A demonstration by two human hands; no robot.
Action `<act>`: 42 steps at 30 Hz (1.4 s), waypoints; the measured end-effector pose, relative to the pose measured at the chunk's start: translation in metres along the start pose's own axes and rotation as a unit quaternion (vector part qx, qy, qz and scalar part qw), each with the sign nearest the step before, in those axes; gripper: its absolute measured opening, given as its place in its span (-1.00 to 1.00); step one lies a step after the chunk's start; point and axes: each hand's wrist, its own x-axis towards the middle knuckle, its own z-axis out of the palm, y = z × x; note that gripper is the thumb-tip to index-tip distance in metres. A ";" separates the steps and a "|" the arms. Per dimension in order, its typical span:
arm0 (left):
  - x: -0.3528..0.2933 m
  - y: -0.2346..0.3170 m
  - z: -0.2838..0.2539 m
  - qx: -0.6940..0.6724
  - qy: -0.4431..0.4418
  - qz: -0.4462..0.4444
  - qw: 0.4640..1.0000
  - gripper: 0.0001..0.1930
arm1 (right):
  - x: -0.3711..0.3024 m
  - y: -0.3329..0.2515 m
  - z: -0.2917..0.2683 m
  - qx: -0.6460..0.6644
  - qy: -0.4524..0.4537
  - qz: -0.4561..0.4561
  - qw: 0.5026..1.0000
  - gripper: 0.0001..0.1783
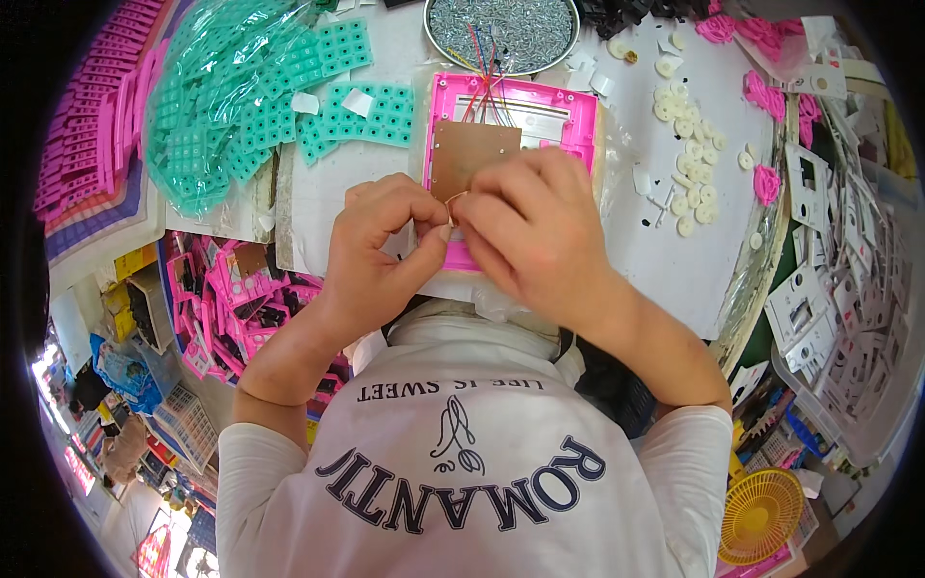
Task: Assemble small toy components and decorative items onto a frame using a handheld fastener or glue tool.
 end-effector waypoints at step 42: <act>0.055 0.002 -0.035 -0.215 -0.274 -0.303 0.887 -0.85 | -0.023 -0.017 0.017 0.006 0.068 -0.024 0.997 -0.67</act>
